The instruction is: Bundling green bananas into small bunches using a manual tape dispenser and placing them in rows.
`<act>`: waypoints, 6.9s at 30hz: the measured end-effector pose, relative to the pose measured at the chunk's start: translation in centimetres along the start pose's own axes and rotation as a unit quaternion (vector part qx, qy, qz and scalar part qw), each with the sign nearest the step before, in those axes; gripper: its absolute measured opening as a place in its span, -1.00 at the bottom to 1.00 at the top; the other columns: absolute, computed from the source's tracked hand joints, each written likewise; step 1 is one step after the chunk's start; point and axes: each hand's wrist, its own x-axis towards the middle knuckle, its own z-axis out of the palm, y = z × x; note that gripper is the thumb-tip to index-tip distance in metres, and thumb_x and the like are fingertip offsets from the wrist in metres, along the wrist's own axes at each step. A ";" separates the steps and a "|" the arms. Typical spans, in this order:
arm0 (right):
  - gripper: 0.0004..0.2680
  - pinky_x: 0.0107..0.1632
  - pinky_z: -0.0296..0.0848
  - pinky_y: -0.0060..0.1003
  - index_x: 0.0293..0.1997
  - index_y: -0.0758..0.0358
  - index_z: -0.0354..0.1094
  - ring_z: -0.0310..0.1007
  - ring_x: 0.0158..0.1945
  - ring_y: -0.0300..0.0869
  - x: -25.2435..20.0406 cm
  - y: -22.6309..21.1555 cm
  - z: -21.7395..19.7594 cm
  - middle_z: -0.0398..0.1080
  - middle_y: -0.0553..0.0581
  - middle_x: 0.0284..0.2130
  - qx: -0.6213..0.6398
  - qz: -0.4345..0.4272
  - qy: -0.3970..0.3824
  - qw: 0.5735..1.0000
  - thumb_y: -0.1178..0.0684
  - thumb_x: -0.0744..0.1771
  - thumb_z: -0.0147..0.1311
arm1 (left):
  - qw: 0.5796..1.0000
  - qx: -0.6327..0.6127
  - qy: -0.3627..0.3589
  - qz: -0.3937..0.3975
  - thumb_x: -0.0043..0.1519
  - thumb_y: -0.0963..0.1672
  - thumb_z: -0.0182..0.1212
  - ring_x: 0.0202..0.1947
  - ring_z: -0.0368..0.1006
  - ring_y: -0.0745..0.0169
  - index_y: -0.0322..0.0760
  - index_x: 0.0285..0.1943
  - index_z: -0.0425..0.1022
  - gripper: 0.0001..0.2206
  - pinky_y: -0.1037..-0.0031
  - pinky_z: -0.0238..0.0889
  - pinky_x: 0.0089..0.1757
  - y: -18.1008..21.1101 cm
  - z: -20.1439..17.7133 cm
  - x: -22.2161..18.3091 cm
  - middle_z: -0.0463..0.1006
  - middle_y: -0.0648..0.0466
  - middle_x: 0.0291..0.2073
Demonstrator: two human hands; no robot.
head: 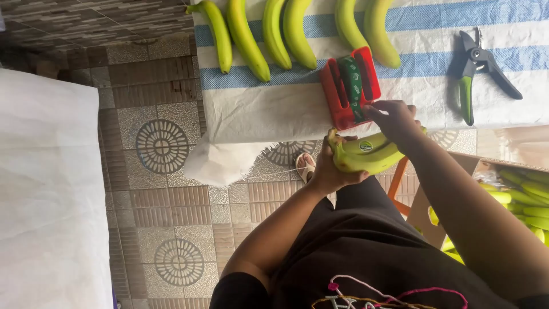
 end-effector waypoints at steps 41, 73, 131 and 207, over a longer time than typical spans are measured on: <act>-0.76 0.05 0.39 0.10 -0.09 0.28 0.58 0.51 -0.07 0.14 -9.1 18.2 9.9 0.52 0.33 -0.24 0.187 -0.003 -0.026 0.982 -0.11 0.37 0.21 | 0.998 -0.045 0.031 0.000 -0.09 -0.11 0.65 -0.04 0.50 0.28 -0.24 0.08 0.03 -0.24 0.45 0.49 -0.03 -1.2 1.5 0.1 0.48 -0.15 0.05; -0.74 0.13 0.41 0.11 -0.27 0.11 0.54 0.50 0.04 0.17 -2.5 9.4 8.5 0.52 0.28 -0.06 0.631 0.037 -0.174 0.755 -0.26 0.32 0.17 | 0.978 -0.053 0.156 -0.125 -0.15 -0.07 0.65 -0.08 0.29 0.40 -0.19 0.16 0.15 -0.23 0.53 0.30 -0.08 3.3 5.0 -1.6 0.34 0.11 -0.13; -0.64 -0.15 0.23 -0.08 0.09 0.38 0.46 0.41 -0.18 0.04 -5.3 0.1 -2.6 0.49 0.33 -0.17 0.195 -0.053 -0.138 0.970 -0.20 0.41 0.14 | 0.969 -0.217 0.077 -0.093 -0.20 -0.18 0.71 -0.03 0.54 0.32 -0.13 0.11 0.17 -0.22 0.50 0.42 0.04 -1.1 3.9 -6.4 0.60 -0.05 0.00; -0.65 0.04 0.52 0.04 -0.02 0.29 0.61 0.58 -0.12 0.07 -14.2 -5.3 -8.5 0.62 0.34 -0.22 0.259 -0.056 -0.348 0.899 -0.13 0.23 0.22 | 0.653 0.422 -0.487 0.397 0.23 0.17 0.25 0.02 0.62 0.15 -0.23 0.09 0.21 -0.45 0.29 0.59 -0.23 28.4 2.5 2.8 0.54 0.07 0.03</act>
